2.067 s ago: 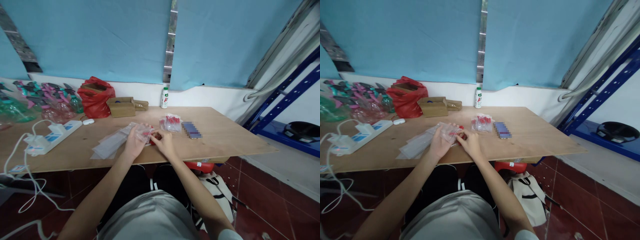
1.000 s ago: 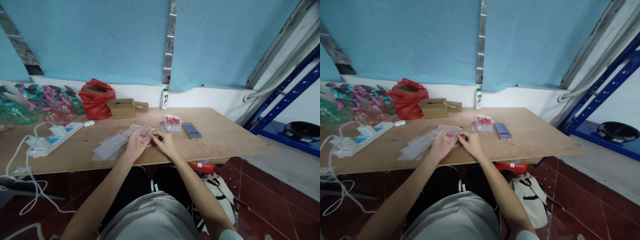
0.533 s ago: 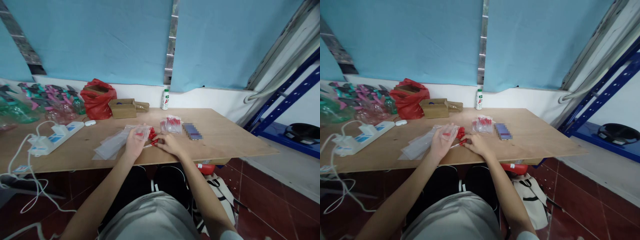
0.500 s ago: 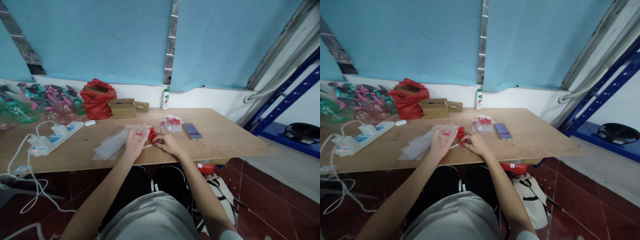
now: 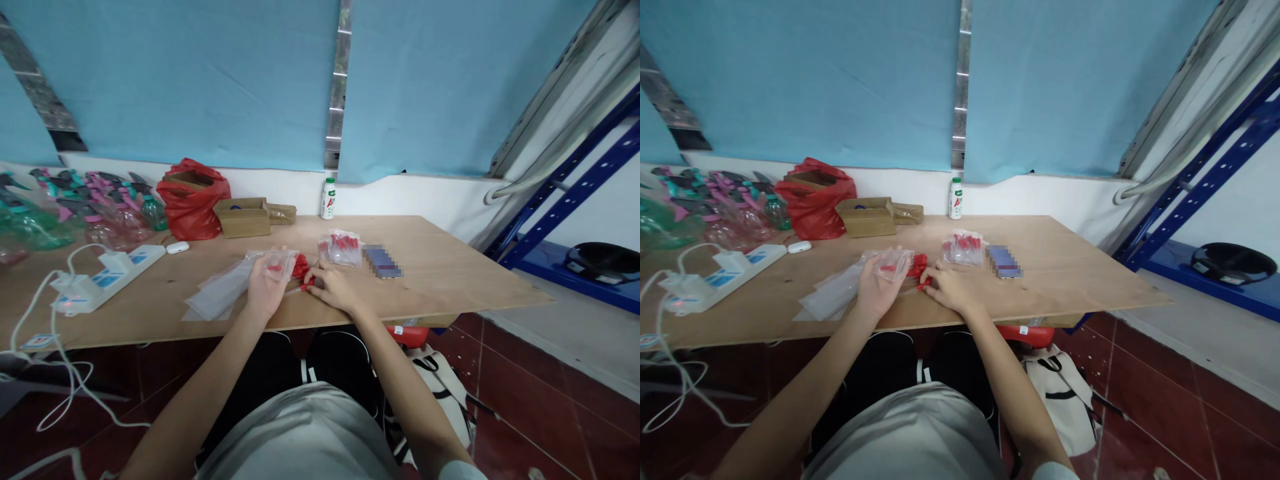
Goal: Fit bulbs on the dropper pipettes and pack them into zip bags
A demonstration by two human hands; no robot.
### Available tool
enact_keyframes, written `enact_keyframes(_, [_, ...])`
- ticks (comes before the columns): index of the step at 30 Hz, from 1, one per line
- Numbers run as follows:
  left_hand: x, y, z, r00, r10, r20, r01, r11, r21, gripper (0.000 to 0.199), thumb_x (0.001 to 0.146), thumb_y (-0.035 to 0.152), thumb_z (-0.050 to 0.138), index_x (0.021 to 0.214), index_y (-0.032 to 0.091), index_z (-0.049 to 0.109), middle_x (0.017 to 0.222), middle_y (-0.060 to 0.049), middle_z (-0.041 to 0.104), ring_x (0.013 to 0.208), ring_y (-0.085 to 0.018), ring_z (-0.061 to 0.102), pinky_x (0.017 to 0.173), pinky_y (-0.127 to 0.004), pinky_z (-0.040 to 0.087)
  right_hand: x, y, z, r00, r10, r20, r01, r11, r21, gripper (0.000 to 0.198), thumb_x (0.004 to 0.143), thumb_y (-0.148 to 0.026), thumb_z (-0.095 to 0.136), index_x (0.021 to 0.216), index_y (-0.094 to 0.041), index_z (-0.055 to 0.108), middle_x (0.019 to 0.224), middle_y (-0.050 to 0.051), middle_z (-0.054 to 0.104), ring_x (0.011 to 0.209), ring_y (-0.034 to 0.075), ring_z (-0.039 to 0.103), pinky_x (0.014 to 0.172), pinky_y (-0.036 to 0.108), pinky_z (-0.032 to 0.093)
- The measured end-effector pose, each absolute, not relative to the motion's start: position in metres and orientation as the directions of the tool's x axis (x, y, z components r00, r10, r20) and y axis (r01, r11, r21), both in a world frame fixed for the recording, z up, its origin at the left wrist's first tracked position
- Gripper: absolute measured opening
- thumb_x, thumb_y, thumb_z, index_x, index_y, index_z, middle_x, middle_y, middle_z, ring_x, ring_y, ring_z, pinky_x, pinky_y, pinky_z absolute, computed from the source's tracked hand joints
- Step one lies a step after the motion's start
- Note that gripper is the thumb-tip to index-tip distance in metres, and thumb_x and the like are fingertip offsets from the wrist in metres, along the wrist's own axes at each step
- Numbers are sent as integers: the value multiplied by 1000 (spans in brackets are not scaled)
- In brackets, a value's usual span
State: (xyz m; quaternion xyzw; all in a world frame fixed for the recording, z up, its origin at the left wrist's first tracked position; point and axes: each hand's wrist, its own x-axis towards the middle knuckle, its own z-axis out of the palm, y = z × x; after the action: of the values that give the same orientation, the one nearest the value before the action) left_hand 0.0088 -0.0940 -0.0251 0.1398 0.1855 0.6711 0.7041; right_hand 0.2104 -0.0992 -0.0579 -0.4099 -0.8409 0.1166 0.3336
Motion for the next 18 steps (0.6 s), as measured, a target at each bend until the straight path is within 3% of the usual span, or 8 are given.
enact_keyframes(8, [5, -93, -26, -39, 999, -23, -923, -27, 383, 17, 101, 22, 55, 107, 19, 71, 113, -9, 80, 111, -22, 77, 100, -37, 64, 215, -95, -57, -362, 764, 534, 501, 643, -579, 8, 101, -23, 64, 108, -23, 70, 101, 3, 71, 78, 17, 63, 79, 31, 47])
enact_keyframes(15, [4, -92, -26, -92, 995, -25, -931, -77, 356, 14, 101, 21, 55, 102, 19, 68, 112, -8, 80, 110, -21, 78, 100, -37, 64, 218, -98, -44, 19, 737, 676, 393, 616, -683, 18, 104, -39, 60, 108, -23, 68, 93, 3, 71, 75, 18, 62, 68, 31, 46])
enact_keyframes(18, [5, -90, -27, -77, 996, -36, -929, -58, 365, 13, 100, 20, 55, 103, 20, 68, 113, -9, 80, 111, -22, 78, 100, -37, 64, 218, -100, -41, 103, 713, 693, 333, 632, -700, 20, 103, -43, 61, 107, -24, 67, 94, 3, 70, 77, 18, 61, 68, 30, 47])
